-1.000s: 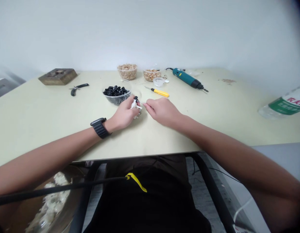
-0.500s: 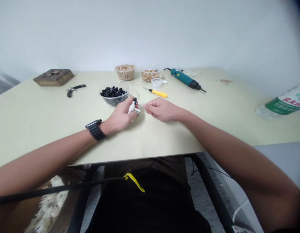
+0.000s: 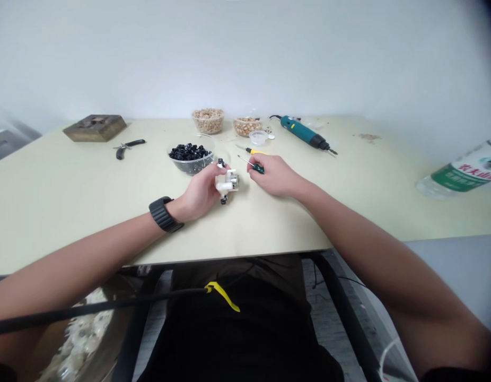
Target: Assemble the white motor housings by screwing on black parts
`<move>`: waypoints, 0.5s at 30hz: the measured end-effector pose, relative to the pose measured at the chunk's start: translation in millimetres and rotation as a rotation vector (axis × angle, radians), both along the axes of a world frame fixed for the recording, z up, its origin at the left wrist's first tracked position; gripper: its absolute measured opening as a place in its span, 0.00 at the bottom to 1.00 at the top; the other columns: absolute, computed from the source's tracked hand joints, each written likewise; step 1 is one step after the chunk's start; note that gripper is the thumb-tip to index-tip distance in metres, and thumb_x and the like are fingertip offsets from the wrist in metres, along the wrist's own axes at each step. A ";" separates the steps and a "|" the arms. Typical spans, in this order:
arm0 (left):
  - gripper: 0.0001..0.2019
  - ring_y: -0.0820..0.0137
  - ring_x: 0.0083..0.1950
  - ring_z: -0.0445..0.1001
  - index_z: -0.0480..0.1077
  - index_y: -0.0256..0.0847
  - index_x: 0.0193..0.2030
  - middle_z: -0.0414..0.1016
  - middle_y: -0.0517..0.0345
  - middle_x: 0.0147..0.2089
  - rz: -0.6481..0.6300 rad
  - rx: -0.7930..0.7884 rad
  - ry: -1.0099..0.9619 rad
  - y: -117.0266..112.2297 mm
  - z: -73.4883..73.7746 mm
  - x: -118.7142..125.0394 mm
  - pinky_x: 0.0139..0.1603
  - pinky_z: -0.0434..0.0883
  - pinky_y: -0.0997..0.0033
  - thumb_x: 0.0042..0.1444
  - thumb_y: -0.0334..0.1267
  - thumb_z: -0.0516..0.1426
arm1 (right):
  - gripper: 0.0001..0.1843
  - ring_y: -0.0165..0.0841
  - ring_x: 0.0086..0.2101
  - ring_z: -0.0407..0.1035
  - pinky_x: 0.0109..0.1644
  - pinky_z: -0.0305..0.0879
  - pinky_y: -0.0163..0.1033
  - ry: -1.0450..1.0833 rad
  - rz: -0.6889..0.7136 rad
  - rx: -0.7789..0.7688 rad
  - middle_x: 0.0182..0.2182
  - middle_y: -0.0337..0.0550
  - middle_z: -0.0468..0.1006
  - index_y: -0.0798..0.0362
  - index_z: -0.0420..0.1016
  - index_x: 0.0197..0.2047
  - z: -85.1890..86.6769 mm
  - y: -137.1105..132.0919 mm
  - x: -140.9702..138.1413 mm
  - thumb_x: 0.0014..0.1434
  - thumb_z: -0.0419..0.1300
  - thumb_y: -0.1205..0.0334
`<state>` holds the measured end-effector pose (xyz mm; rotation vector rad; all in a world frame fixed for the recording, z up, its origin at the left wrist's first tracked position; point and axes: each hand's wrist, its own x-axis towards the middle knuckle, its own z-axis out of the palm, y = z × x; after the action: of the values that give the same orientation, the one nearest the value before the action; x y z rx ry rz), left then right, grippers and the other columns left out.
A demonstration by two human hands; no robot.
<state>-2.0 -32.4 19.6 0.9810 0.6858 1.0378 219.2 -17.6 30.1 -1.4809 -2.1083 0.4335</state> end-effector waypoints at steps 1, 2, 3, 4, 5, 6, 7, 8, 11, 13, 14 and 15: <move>0.08 0.67 0.36 0.74 0.72 0.41 0.37 0.73 0.58 0.35 -0.004 -0.027 -0.011 -0.1 0.9 0.7 0.37 0.72 0.65 0.53 0.38 0.65 | 0.07 0.39 0.39 0.71 0.48 0.62 0.43 -0.010 -0.002 0.002 0.42 0.48 0.86 0.52 0.80 0.44 1.1 -0.4 -0.9 0.66 0.60 0.66; 0.07 0.67 0.36 0.74 0.71 0.41 0.37 0.74 0.58 0.36 0.002 -0.046 -0.021 0.0 1.5 1.3 0.38 0.72 0.65 0.53 0.36 0.65 | 0.07 0.39 0.39 0.71 0.48 0.62 0.43 -0.016 -0.006 0.004 0.42 0.48 0.86 0.52 0.80 0.43 1.9 -0.6 -1.6 0.66 0.59 0.66; 0.07 0.68 0.37 0.75 0.70 0.41 0.36 0.74 0.58 0.37 0.015 -0.058 -0.033 0.1 1.8 1.7 0.39 0.72 0.65 0.54 0.34 0.65 | 0.07 0.39 0.39 0.71 0.48 0.62 0.43 -0.020 -0.008 0.007 0.43 0.48 0.86 0.52 0.80 0.44 2.4 -0.7 -2.0 0.66 0.59 0.66; 0.08 0.68 0.38 0.75 0.69 0.41 0.35 0.75 0.58 0.38 0.030 -0.065 -0.048 0.2 1.9 2.2 0.40 0.72 0.66 0.53 0.32 0.65 | 0.07 0.39 0.38 0.71 0.47 0.62 0.42 -0.023 -0.007 0.007 0.43 0.48 0.85 0.52 0.80 0.44 2.6 -0.7 -2.3 0.66 0.59 0.67; 0.09 0.69 0.40 0.75 0.68 0.41 0.34 0.75 0.58 0.38 0.044 -0.068 -0.063 0.2 1.9 2.6 0.41 0.72 0.68 0.53 0.30 0.66 | 0.07 0.39 0.38 0.71 0.47 0.62 0.42 -0.026 -0.004 0.005 0.43 0.48 0.85 0.52 0.79 0.44 2.6 -0.8 -2.3 0.67 0.59 0.67; 0.10 0.70 0.41 0.75 0.68 0.41 0.34 0.75 0.59 0.39 0.049 -0.069 -0.074 0.2 1.9 2.9 0.42 0.72 0.69 0.54 0.28 0.66 | 0.07 0.39 0.38 0.71 0.47 0.62 0.42 -0.029 0.000 0.002 0.43 0.48 0.85 0.52 0.79 0.44 2.4 -0.9 -2.3 0.67 0.59 0.67; 0.11 0.70 0.41 0.75 0.68 0.41 0.34 0.75 0.59 0.39 0.044 -0.069 -0.079 0.0 1.8 3.1 0.43 0.71 0.69 0.54 0.28 0.66 | 0.07 0.38 0.38 0.70 0.47 0.62 0.42 -0.032 0.005 -0.002 0.43 0.47 0.85 0.52 0.79 0.44 2.1 -1.0 -2.2 0.67 0.59 0.67; 0.11 0.71 0.42 0.74 0.68 0.41 0.35 0.75 0.59 0.40 0.035 -0.065 -0.075 -0.1 1.7 3.2 0.43 0.71 0.70 0.55 0.28 0.67 | 0.07 0.38 0.38 0.70 0.47 0.61 0.42 -0.035 0.010 -0.007 0.43 0.47 0.85 0.52 0.79 0.44 1.9 -1.2 -2.1 0.67 0.59 0.68; 0.12 0.71 0.41 0.72 0.68 0.40 0.35 0.74 0.59 0.40 0.006 -0.040 -0.045 -0.1 0.6 2.5 0.42 0.69 0.70 0.55 0.29 0.69 | 0.07 0.37 0.37 0.69 0.47 0.61 0.42 -0.045 0.026 -0.012 0.43 0.47 0.85 0.52 0.78 0.44 1.7 -1.8 -2.0 0.67 0.59 0.68; 0.15 0.71 0.42 0.72 0.66 0.40 0.34 0.73 0.58 0.40 0.004 -0.012 -0.024 0.5 -0.8 1.6 0.43 0.68 0.70 0.54 0.30 0.70 | 0.06 0.37 0.38 0.70 0.47 0.61 0.42 -0.047 0.033 -0.010 0.43 0.47 0.85 0.52 0.78 0.44 1.7 -1.9 -2.1 0.68 0.59 0.68; 0.16 0.71 0.43 0.72 0.65 0.41 0.33 0.73 0.58 0.41 0.007 0.003 -0.017 1.0 -1.5 1.3 0.43 0.68 0.69 0.53 0.30 0.70 | 0.06 0.38 0.38 0.70 0.47 0.61 0.42 -0.049 0.034 -0.008 0.43 0.47 0.85 0.51 0.78 0.45 1.6 -1.9 -2.2 0.68 0.59 0.68; 0.16 0.70 0.44 0.72 0.65 0.41 0.34 0.73 0.58 0.41 0.008 0.017 -0.010 1.4 -2.2 1.0 0.44 0.68 0.69 0.53 0.31 0.71 | 0.06 0.38 0.38 0.70 0.47 0.61 0.42 -0.052 0.034 -0.007 0.43 0.47 0.85 0.51 0.77 0.44 1.5 -1.8 -2.3 0.68 0.59 0.68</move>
<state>-1.0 -31.0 17.4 0.9874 0.6744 1.0567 217.0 -19.4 31.5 -1.4773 -2.1766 0.4198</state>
